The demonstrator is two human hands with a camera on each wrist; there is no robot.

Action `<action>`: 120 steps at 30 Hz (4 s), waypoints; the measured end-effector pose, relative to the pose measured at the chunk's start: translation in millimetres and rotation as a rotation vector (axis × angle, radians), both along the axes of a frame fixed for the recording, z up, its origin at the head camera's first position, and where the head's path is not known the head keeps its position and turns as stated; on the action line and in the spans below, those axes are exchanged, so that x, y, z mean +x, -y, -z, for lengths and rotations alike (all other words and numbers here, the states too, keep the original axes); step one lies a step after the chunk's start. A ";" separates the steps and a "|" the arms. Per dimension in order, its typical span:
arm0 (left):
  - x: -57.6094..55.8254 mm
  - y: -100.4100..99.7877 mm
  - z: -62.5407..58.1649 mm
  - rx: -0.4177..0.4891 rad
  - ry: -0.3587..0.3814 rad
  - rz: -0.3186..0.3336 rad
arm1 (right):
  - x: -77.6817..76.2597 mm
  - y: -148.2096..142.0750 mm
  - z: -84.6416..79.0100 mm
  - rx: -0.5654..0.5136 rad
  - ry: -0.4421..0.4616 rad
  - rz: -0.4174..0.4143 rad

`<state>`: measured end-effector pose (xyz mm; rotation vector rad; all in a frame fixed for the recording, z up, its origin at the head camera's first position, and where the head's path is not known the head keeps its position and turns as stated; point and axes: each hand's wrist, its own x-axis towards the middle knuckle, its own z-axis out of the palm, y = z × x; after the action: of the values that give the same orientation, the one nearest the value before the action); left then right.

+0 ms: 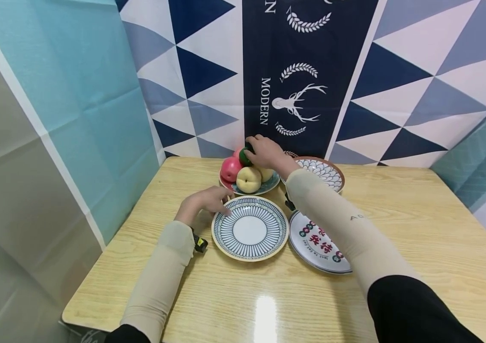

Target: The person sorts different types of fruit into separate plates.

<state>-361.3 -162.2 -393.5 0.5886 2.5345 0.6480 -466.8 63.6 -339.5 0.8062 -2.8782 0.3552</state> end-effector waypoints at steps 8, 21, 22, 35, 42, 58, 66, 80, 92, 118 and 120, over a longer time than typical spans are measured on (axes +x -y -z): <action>-2.4 0.4 1.9 0.010 -0.012 0.012 | -3.1 15.2 2.8 -0.013 0.004 -0.016; -4.3 1.2 4.0 -0.008 -0.020 0.019 | -12.2 32.2 13.9 -0.023 -0.033 -0.019; -4.1 1.3 3.6 -0.008 -0.024 0.020 | -12.8 32.8 14.5 -0.022 -0.033 -0.020; -2.4 -0.1 4.6 0.007 -0.014 0.010 | -19.9 37.9 25.9 0.019 0.003 -0.024; -2.5 -0.6 4.2 -0.003 -0.034 0.024 | -20.0 39.0 25.5 0.012 0.002 -0.042; -3.3 -0.5 4.4 -0.006 -0.044 0.030 | -22.7 40.2 24.5 -0.049 -0.045 -0.066; -4.5 0.2 4.1 -0.001 -0.053 0.047 | -17.2 38.2 13.9 -0.056 -0.053 -0.070; -2.5 0.7 2.5 0.002 -0.041 0.042 | 1.7 38.6 0.7 -0.118 -0.079 -0.177; -2.4 1.5 3.2 0.005 -0.040 0.045 | 39.7 49.6 -9.5 -0.169 -0.111 -0.316; -5.6 5.3 4.8 0.003 -0.069 0.059 | 112.2 11.1 11.8 0.003 -0.176 -0.598; -5.1 4.9 5.2 0.008 -0.065 0.056 | 115.5 8.1 16.1 0.023 -0.164 -0.607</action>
<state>-366.4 -167.0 -398.7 0.6910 2.5663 0.6287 -351.2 55.5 -355.5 1.6221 -2.4324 0.2931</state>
